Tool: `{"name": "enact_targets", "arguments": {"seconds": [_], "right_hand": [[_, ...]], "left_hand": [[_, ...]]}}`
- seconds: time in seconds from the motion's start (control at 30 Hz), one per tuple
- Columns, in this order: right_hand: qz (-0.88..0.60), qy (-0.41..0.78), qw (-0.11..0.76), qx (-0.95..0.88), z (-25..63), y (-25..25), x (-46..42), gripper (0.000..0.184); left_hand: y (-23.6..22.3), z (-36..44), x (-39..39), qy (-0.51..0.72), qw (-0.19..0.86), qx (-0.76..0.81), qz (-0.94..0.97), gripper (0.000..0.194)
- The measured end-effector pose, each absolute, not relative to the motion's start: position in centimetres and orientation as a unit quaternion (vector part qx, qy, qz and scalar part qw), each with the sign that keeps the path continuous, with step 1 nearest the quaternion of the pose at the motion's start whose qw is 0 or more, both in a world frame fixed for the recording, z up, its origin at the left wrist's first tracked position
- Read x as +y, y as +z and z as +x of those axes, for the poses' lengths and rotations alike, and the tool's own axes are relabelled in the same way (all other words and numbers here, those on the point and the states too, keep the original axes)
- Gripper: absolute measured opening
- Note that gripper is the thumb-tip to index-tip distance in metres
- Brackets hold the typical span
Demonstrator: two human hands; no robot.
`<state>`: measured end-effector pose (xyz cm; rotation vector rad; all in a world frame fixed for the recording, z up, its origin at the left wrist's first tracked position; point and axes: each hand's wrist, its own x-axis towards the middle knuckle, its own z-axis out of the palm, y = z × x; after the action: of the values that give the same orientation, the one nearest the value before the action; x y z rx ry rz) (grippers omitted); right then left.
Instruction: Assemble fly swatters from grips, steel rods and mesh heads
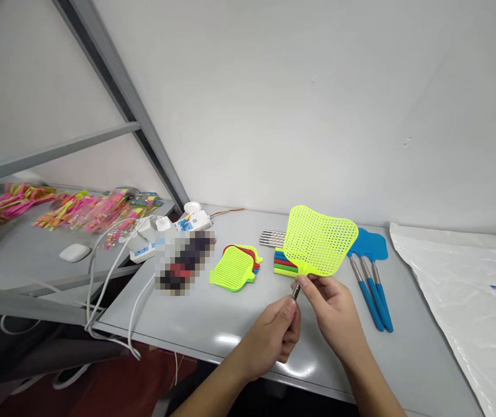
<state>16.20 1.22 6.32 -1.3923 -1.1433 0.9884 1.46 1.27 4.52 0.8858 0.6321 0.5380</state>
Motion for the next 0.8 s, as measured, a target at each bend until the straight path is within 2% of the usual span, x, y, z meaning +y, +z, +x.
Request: {"name": "enact_targets", "arguments": {"seconds": [0.2, 0.3, 0.5, 0.67, 0.73, 0.8], "right_hand": [[-0.598, 0.321, 0.591, -0.437, 16.6, 6.4, 1.9, 0.025], [-0.554, 0.352, 0.625, -0.423, 17.1, 7.4, 3.2, 0.023], [-0.503, 0.440, 0.577, -0.470, 16.9, 8.6, 4.3, 0.025], [-0.499, 0.476, 0.524, -0.500, 16.8, 7.8, 3.6, 0.024], [-0.490, 0.477, 0.521, -0.511, 17.6, 7.5, 3.8, 0.026], [-0.486, 0.467, 0.553, -0.489, 19.1, 7.6, 4.5, 0.026]], "left_hand": [[5.1, -0.1, 2.2, 0.157, 0.869, 0.237, 0.405, 0.040], [5.3, -0.5, 2.7, 0.132, 0.895, 0.196, 0.378, 0.039], [6.4, 0.3, 3.5, 0.174, 0.887, 0.202, 0.378, 0.030], [7.1, 1.8, 4.0, 0.196, 0.862, 0.244, 0.399, 0.035], [7.0, 2.3, 4.2, 0.194, 0.853, 0.263, 0.407, 0.036], [7.0, 2.6, 4.3, 0.182, 0.845, 0.274, 0.422, 0.037]]}}
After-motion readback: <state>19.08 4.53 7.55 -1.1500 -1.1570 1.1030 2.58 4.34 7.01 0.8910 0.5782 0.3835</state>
